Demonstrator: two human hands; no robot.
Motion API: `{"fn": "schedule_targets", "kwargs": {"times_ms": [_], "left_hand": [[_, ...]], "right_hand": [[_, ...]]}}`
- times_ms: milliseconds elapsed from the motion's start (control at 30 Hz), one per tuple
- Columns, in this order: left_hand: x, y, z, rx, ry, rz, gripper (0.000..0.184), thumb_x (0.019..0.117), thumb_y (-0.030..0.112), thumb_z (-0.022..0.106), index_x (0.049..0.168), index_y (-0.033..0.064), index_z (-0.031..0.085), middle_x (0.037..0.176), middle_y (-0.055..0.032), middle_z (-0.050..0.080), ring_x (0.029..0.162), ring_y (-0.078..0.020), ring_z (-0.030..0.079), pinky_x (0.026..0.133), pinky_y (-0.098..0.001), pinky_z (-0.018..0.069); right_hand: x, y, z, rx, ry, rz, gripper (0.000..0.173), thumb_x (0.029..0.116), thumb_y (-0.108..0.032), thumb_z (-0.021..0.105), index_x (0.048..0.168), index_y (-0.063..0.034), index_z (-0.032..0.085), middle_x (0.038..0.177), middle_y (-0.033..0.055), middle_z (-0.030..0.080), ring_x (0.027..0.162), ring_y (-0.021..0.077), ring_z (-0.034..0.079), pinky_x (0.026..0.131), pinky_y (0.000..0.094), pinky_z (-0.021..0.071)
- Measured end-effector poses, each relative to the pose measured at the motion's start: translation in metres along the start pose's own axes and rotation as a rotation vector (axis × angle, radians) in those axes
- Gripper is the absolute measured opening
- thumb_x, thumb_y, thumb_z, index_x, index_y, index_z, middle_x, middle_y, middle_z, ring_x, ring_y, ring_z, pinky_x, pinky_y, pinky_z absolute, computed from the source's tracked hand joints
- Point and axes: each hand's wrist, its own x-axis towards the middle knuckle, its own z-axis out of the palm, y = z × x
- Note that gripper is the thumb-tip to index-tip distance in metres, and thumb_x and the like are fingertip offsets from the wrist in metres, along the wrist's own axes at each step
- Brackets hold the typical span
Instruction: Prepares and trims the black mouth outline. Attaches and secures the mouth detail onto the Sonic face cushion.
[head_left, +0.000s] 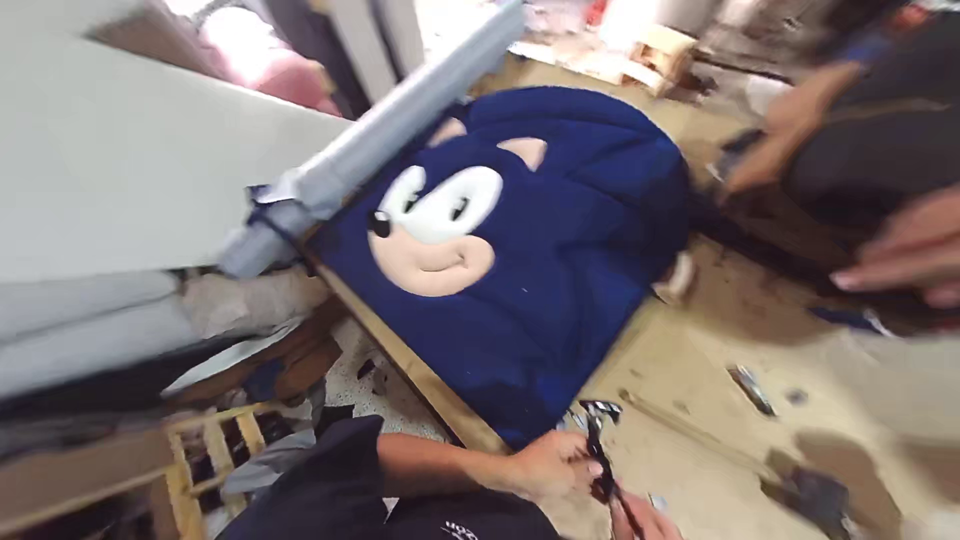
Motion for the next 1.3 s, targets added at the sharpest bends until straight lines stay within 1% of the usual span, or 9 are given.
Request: {"fn": "schedule_targets", "kwargs": {"times_ms": [167, 300, 467, 700, 833, 967, 1133, 1233, 1300], "left_hand": [[0.003, -0.012, 0.015, 0.079, -0.037, 0.156, 0.020, 0.1006, 0.005, 0.060, 0.118, -0.0019, 0.063, 0.097, -0.0097, 0.074, 0.085, -0.0194, 0.072, 0.077, -0.0397, 0.0630], [0.011, -0.023, 0.025, 0.021, -0.188, 0.216, 0.027, 0.0984, 0.008, 0.063, 0.126, 0.0063, 0.060, 0.116, -0.0037, 0.073, 0.100, -0.0180, 0.072, 0.088, -0.0381, 0.0618], [0.009, -0.026, 0.028, 0.092, -0.273, 0.229, 0.025, 0.1051, -0.001, 0.046, 0.127, 0.0075, 0.053, 0.127, 0.0001, 0.070, 0.111, -0.0155, 0.070, 0.098, -0.0368, 0.0594], [0.003, -0.029, 0.052, 0.127, -0.256, 0.253, 0.022, 0.1025, -0.003, 0.049, 0.121, 0.0084, 0.055, 0.107, 0.0048, 0.073, 0.098, -0.0119, 0.073, 0.092, -0.0362, 0.0617], [-0.005, -0.025, 0.062, 0.274, -0.145, 0.320, 0.021, 0.0990, -0.002, 0.057, 0.120, -0.0028, 0.059, 0.103, -0.0019, 0.074, 0.095, -0.0108, 0.073, 0.089, -0.0341, 0.0629], [-0.009, -0.025, 0.060, 0.331, -0.104, 0.293, 0.023, 0.0960, -0.002, 0.062, 0.119, -0.0065, 0.063, 0.105, -0.0101, 0.075, 0.098, -0.0149, 0.073, 0.092, -0.0363, 0.0619], [-0.013, -0.012, 0.059, 0.586, -0.121, 0.322, 0.013, 0.0927, 0.020, 0.075, 0.101, 0.0104, 0.077, 0.098, 0.0010, 0.077, 0.096, -0.0085, 0.073, 0.092, -0.0347, 0.0616], [-0.025, 0.002, 0.049, 0.651, -0.075, 0.260, 0.023, 0.0975, 0.026, 0.069, 0.106, 0.0048, 0.075, 0.100, -0.0072, 0.076, 0.097, -0.0154, 0.072, 0.093, -0.0414, 0.0584], [-0.033, -0.002, 0.043, 0.619, -0.066, 0.258, 0.027, 0.0983, 0.022, 0.069, 0.112, -0.0012, 0.071, 0.103, -0.0144, 0.075, 0.099, -0.0228, 0.072, 0.095, -0.0462, 0.0576]], "right_hand": [[-0.003, -0.017, -0.008, 0.095, 0.182, 0.096, 0.016, 0.0993, -0.017, 0.068, 0.109, -0.0110, 0.079, 0.115, 0.0043, 0.073, 0.106, 0.0120, 0.069, 0.094, 0.0304, 0.0601], [-0.015, -0.008, -0.017, 0.102, 0.153, 0.141, 0.020, 0.0997, -0.010, 0.065, 0.116, -0.0071, 0.076, 0.119, 0.0127, 0.069, 0.110, 0.0213, 0.067, 0.096, 0.0367, 0.0580], [-0.030, -0.011, -0.014, 0.002, 0.162, 0.110, 0.021, 0.0990, -0.004, 0.062, 0.115, -0.0040, 0.076, 0.115, 0.0144, 0.070, 0.108, 0.0259, 0.068, 0.094, 0.0383, 0.0577], [-0.053, -0.012, -0.027, -0.049, 0.337, 0.038, 0.016, 0.1001, -0.005, 0.062, 0.111, -0.0018, 0.074, 0.112, 0.0156, 0.070, 0.106, 0.0269, 0.069, 0.094, 0.0384, 0.0583], [-0.056, -0.013, -0.033, -0.030, 0.306, -0.011, 0.018, 0.1048, -0.011, 0.057, 0.116, -0.0060, 0.071, 0.128, 0.0103, 0.068, 0.122, 0.0214, 0.064, 0.106, 0.0369, 0.0539], [-0.055, -0.011, -0.027, -0.069, 0.303, 0.026, 0.017, 0.1015, -0.007, 0.059, 0.114, -0.0084, 0.071, 0.121, 0.0086, 0.069, 0.117, 0.0193, 0.066, 0.101, 0.0349, 0.0568], [-0.052, -0.021, -0.024, -0.128, 0.309, 0.087, 0.019, 0.0976, -0.006, 0.063, 0.114, -0.0093, 0.072, 0.117, 0.0084, 0.070, 0.107, 0.0170, 0.071, 0.092, 0.0338, 0.0616], [-0.043, -0.035, -0.021, -0.202, 0.298, -0.002, 0.019, 0.0904, -0.002, 0.069, 0.108, -0.0016, 0.076, 0.111, 0.0156, 0.074, 0.103, 0.0263, 0.073, 0.090, 0.0410, 0.0617], [-0.046, -0.033, -0.018, -0.256, 0.211, -0.031, 0.018, 0.0932, -0.004, 0.068, 0.108, 0.0037, 0.074, 0.112, 0.0202, 0.073, 0.106, 0.0322, 0.071, 0.095, 0.0454, 0.0584]]}}
